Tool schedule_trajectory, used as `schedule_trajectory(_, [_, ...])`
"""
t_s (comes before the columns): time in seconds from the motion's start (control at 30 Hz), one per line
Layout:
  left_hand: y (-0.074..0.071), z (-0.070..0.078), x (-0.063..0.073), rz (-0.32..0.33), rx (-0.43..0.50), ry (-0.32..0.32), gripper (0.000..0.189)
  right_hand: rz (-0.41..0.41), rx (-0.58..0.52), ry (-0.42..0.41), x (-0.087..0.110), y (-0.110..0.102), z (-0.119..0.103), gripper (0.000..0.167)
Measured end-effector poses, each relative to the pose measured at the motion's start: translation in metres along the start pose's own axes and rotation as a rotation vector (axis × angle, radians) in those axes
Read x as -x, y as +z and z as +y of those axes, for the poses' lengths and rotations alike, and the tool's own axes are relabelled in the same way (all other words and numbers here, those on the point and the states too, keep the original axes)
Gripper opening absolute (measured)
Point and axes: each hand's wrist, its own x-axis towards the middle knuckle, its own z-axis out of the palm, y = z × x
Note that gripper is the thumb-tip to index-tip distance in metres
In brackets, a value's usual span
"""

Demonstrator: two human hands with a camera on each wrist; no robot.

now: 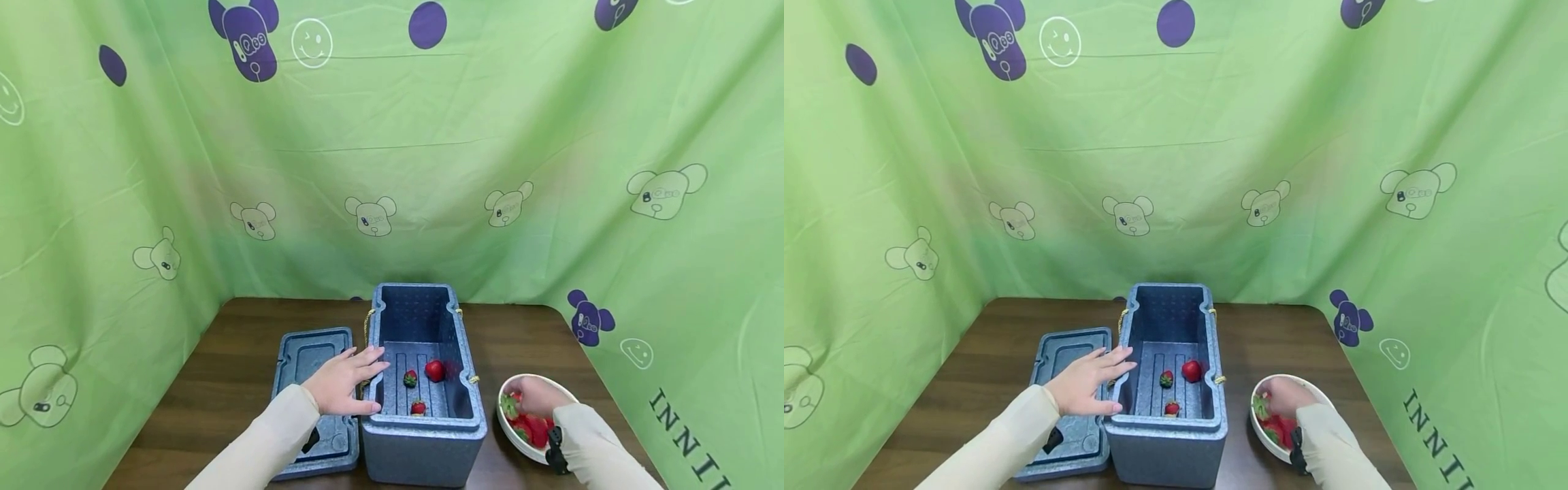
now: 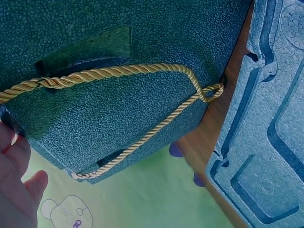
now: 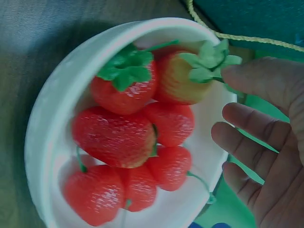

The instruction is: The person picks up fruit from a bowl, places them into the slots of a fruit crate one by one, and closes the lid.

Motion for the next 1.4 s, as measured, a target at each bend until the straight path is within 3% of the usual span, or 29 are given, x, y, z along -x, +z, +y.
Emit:
schedule_trajectory(0.3, [0.000,0.000,0.001,-0.009,0.020,0.005,0.069,0.056,-0.022,-0.092,0.001,0.018,0.013,0.019])
schedule_trajectory(0.57, [0.000,-0.001,0.000,-0.007,0.014,0.012,0.069,0.093,0.030,-0.048,0.007,0.038,0.018,0.024])
schedule_trajectory(0.77, [-0.001,0.000,-0.001,-0.006,0.026,0.007,0.069,0.075,0.064,-0.052,0.007,0.047,0.026,0.025])
schedule_trajectory(1.4, [-0.005,0.001,0.000,-0.002,-0.001,0.017,0.068,0.074,0.068,-0.024,0.004,0.047,0.030,0.025])
